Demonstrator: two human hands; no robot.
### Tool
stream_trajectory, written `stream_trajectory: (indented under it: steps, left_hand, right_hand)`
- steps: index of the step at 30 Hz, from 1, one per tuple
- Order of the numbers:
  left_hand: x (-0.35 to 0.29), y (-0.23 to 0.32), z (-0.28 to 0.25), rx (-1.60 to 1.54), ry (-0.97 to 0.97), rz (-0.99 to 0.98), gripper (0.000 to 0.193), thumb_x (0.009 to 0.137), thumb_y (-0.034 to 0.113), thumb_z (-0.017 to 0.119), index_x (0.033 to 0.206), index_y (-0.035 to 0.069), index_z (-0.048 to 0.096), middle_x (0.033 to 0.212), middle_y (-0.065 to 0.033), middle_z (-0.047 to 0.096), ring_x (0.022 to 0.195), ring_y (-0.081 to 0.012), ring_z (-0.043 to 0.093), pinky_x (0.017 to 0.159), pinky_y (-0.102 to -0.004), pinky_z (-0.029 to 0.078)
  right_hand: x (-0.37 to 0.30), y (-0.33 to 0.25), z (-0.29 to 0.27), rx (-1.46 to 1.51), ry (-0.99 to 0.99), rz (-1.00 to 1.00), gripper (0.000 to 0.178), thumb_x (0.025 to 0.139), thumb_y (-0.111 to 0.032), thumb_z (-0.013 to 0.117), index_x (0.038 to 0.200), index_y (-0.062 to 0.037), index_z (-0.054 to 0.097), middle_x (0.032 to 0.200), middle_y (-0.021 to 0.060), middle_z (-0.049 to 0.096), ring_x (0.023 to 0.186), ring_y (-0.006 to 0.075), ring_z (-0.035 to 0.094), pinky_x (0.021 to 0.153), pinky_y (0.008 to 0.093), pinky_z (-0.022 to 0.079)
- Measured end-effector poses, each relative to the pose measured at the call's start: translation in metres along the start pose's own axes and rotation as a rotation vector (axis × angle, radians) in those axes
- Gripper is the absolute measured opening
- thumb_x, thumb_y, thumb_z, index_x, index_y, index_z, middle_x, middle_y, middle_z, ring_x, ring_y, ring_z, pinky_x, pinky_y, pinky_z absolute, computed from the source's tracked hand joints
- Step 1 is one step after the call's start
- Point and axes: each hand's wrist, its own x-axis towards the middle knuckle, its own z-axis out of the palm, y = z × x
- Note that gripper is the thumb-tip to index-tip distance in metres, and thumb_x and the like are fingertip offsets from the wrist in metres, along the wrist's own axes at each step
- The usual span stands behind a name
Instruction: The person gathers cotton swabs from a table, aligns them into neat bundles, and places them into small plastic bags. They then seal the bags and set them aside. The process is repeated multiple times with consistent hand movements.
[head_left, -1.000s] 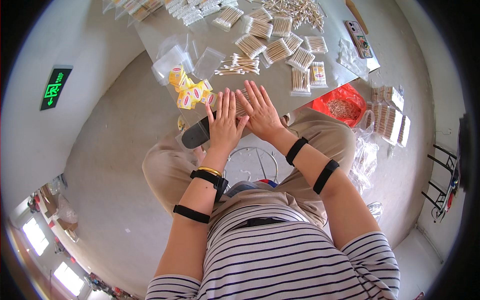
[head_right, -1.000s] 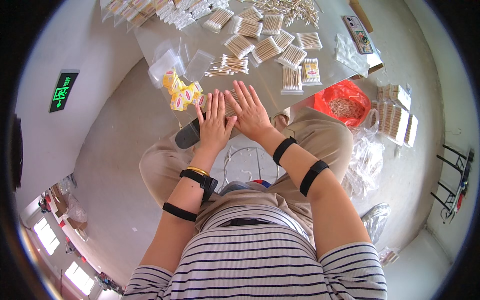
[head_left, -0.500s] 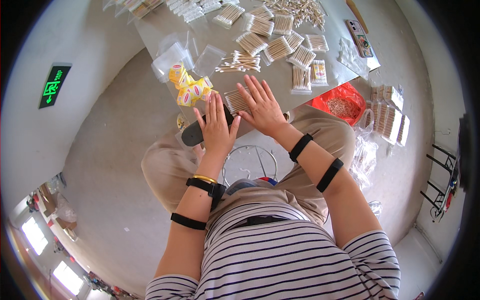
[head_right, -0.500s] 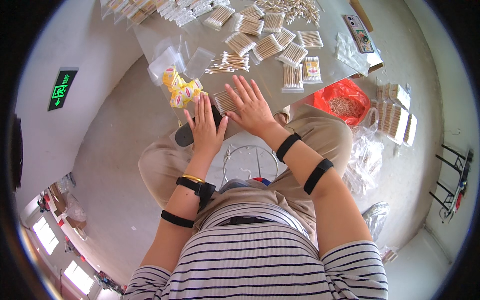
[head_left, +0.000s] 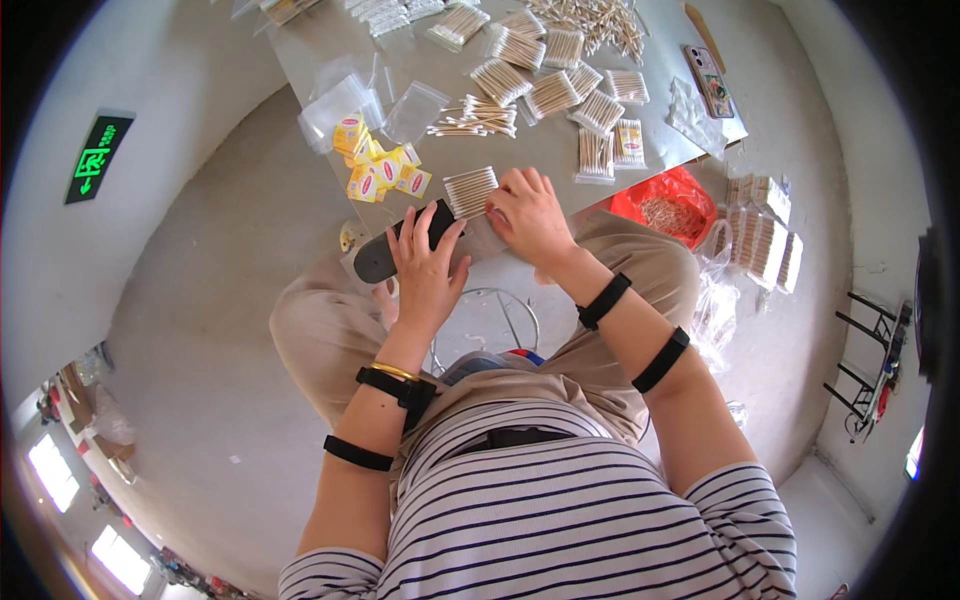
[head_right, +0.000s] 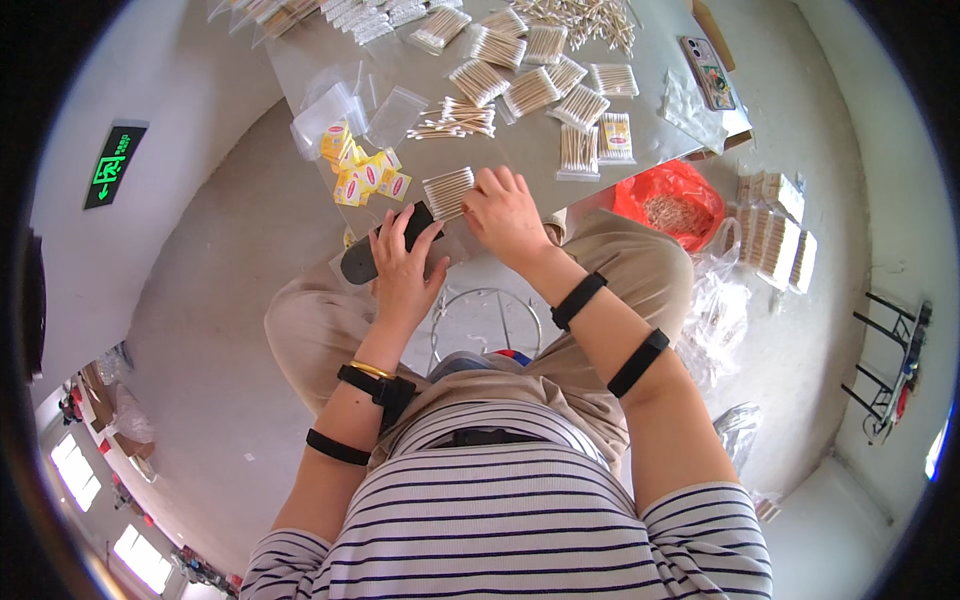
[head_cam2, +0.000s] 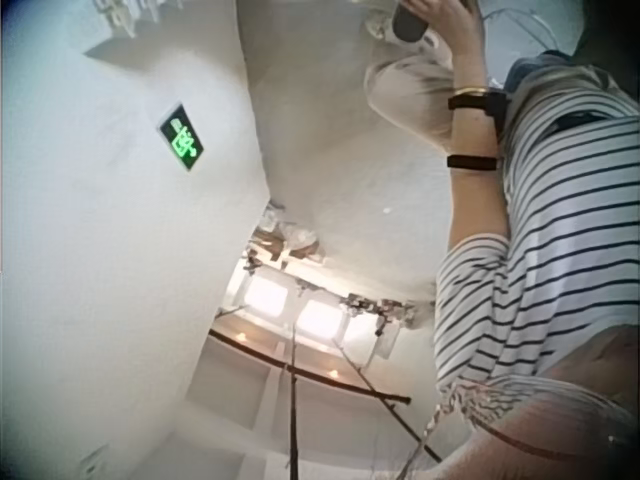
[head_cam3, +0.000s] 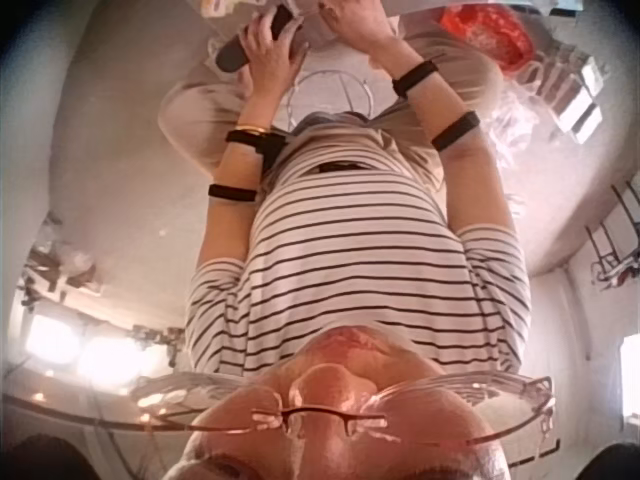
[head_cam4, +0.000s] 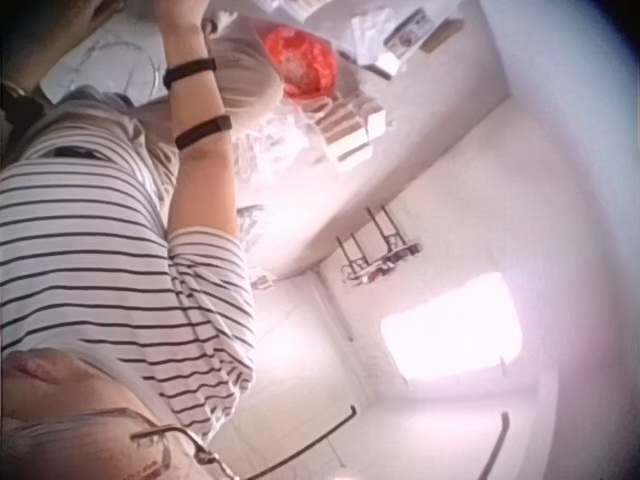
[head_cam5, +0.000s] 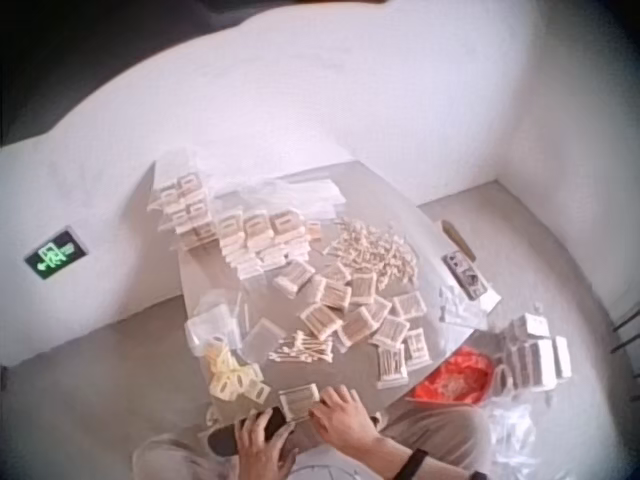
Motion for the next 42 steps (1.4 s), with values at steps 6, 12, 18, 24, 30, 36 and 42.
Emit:
stream_trajectory:
  steps: [6, 12, 18, 24, 30, 36, 42]
  left_hand:
    - [-0.004, 0.001, 0.003, 0.015, -0.055, 0.035, 0.067, 0.091, 0.026, 0.075, 0.154, 0.032, 0.054, 0.17, -0.0163, 0.028, 0.157, -0.051, 0.019, 0.12, -0.0774, 0.013]
    - [-0.005, 0.0, 0.006, 0.027, -0.057, 0.037, 0.067, 0.092, 0.026, 0.074, 0.155, 0.031, 0.053, 0.171, -0.0169, 0.026, 0.158, -0.0515, 0.017, 0.12, -0.0776, 0.013]
    - [-0.004, 0.001, 0.007, 0.028, -0.033, 0.047, 0.07, 0.09, 0.026, 0.076, 0.155, 0.03, 0.052, 0.17, -0.0173, 0.027, 0.158, -0.0517, 0.018, 0.12, -0.0777, 0.013]
    - [-0.001, 0.009, -0.005, 0.006, 0.005, 0.032, 0.058, 0.087, 0.024, 0.078, 0.143, 0.024, 0.062, 0.167, -0.015, 0.032, 0.156, -0.0476, 0.023, 0.121, -0.0732, 0.017]
    - [0.022, 0.035, -0.046, -0.741, 0.175, -0.236, 0.02, 0.096, 0.02, 0.074, 0.113, 0.01, 0.077, 0.122, -0.0078, 0.07, 0.118, -0.0234, 0.061, 0.105, -0.0447, 0.043]
    - [0.029, 0.092, -0.103, -1.367, 0.069, -0.288, 0.028, 0.107, 0.024, 0.065, 0.106, -0.001, 0.076, 0.105, -0.0065, 0.078, 0.104, -0.0148, 0.067, 0.1, -0.0324, 0.048]
    - [0.019, 0.131, -0.124, -1.347, -0.018, -0.141, 0.027, 0.108, 0.022, 0.065, 0.108, -0.003, 0.076, 0.106, -0.0077, 0.078, 0.107, -0.0148, 0.068, 0.101, -0.0315, 0.048]
  right_hand:
    - [0.029, -0.007, -0.004, -0.136, -0.18, -0.146, 0.009, 0.082, -0.019, 0.075, 0.086, -0.0114, 0.071, 0.105, 0.0036, 0.059, 0.109, 0.0234, 0.054, 0.094, 0.0371, 0.044]
    - [0.041, -0.005, -0.001, -0.163, -0.2, -0.242, 0.009, 0.08, -0.02, 0.074, 0.084, -0.012, 0.072, 0.105, 0.0027, 0.06, 0.11, 0.0221, 0.054, 0.095, 0.0356, 0.044]
    - [0.05, -0.004, 0.001, -0.304, -0.282, -0.343, 0.009, 0.08, -0.02, 0.074, 0.083, -0.0115, 0.072, 0.105, 0.0022, 0.06, 0.111, 0.0216, 0.054, 0.096, 0.0353, 0.044]
    - [0.047, -0.027, -0.041, 0.182, -0.071, -0.014, 0.006, 0.085, -0.013, 0.076, 0.089, -0.009, 0.075, 0.101, 0.0017, 0.062, 0.106, 0.0184, 0.057, 0.096, 0.0323, 0.043]
    - [0.028, -0.047, -0.09, 1.501, -0.129, 0.567, 0.017, 0.097, -0.022, 0.075, 0.104, -0.0069, 0.073, 0.102, -0.0014, 0.067, 0.094, 0.0108, 0.059, 0.091, 0.0284, 0.042]
    - [0.001, -0.061, -0.125, 1.82, -0.112, 0.511, 0.023, 0.099, -0.026, 0.072, 0.108, -0.0058, 0.069, 0.101, -0.0002, 0.066, 0.093, 0.0104, 0.057, 0.088, 0.028, 0.043]
    - [-0.025, -0.078, -0.162, 1.895, -0.107, 0.404, 0.017, 0.1, -0.026, 0.071, 0.098, -0.01, 0.07, 0.095, -0.0023, 0.067, 0.092, 0.0092, 0.058, 0.087, 0.0272, 0.042]
